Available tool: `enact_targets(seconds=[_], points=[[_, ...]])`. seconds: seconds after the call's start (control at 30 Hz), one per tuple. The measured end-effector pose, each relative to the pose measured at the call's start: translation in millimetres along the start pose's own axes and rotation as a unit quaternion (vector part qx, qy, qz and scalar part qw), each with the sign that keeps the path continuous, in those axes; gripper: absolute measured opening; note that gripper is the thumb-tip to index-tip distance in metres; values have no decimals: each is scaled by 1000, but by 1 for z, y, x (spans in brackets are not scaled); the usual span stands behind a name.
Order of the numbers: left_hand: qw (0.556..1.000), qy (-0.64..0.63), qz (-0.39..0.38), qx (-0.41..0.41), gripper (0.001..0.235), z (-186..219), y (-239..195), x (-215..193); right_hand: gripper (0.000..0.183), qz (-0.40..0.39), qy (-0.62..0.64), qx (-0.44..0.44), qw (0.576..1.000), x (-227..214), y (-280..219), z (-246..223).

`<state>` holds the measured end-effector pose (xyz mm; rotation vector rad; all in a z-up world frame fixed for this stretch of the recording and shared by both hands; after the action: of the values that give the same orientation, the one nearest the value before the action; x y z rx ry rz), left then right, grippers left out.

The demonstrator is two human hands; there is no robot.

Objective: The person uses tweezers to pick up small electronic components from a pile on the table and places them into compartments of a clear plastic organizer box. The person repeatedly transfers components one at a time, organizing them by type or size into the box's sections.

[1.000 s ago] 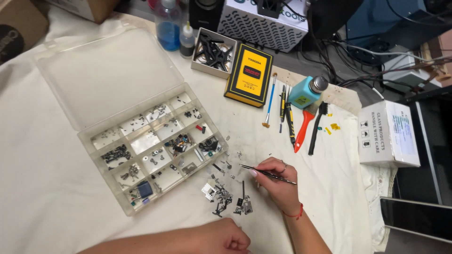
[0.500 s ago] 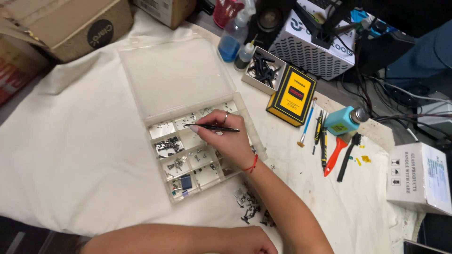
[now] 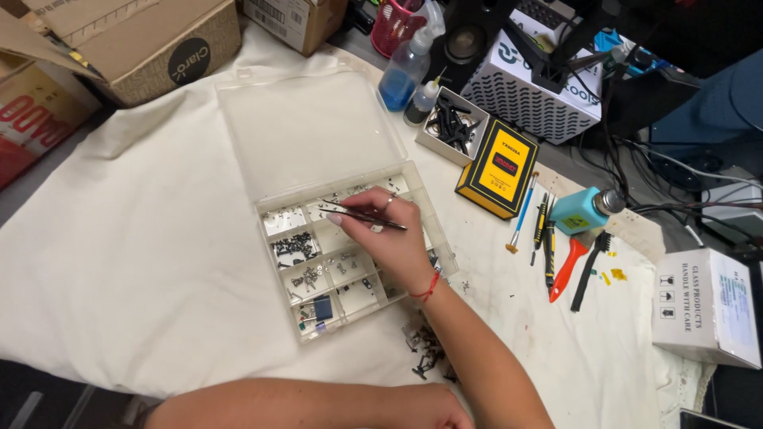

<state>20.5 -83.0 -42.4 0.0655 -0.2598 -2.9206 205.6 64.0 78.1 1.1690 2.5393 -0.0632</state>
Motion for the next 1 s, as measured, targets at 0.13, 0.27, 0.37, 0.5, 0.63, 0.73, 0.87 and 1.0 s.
enact_targets(seconds=[0.13,0.27,0.37,0.5,0.63,0.73,0.87,1.0], points=[[998,-58,-5,-35,17,39,-11,-11,15,48,-15,-34,998,-46,-39,-5],[998,-36,-15,-43,18,48,-10,-12,18,113,-40,-1,993,-100,-94,21],[995,-76,-2,-65,29,52,-15,-14,15,159,-31,40,986,-132,-134,47],[991,-97,14,-89,48,56,-15,-17,17,183,48,111,976,-155,-182,96],[995,-66,-8,-79,48,30,-10,-10,14,218,45,155,962,-154,-215,115],[995,-68,-4,-76,50,25,-9,-6,15,252,60,231,938,-150,-236,126],[993,-90,8,-76,53,26,-9,-8,20,211,77,178,958,-145,-239,130],[989,-115,3,-91,55,37,-10,-12,16,199,38,183,962,-142,-236,127]])
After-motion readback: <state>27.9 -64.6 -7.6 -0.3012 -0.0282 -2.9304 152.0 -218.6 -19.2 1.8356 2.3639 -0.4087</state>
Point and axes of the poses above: each hand's wrist, its own y-axis towards the middle knuckle, its own x-axis out of the palm, z = x × y, the point moved 7 cm from there along y, towards the middle knuckle, and after that the axes turned 14 degrees about -z, right-handed, at the moved point
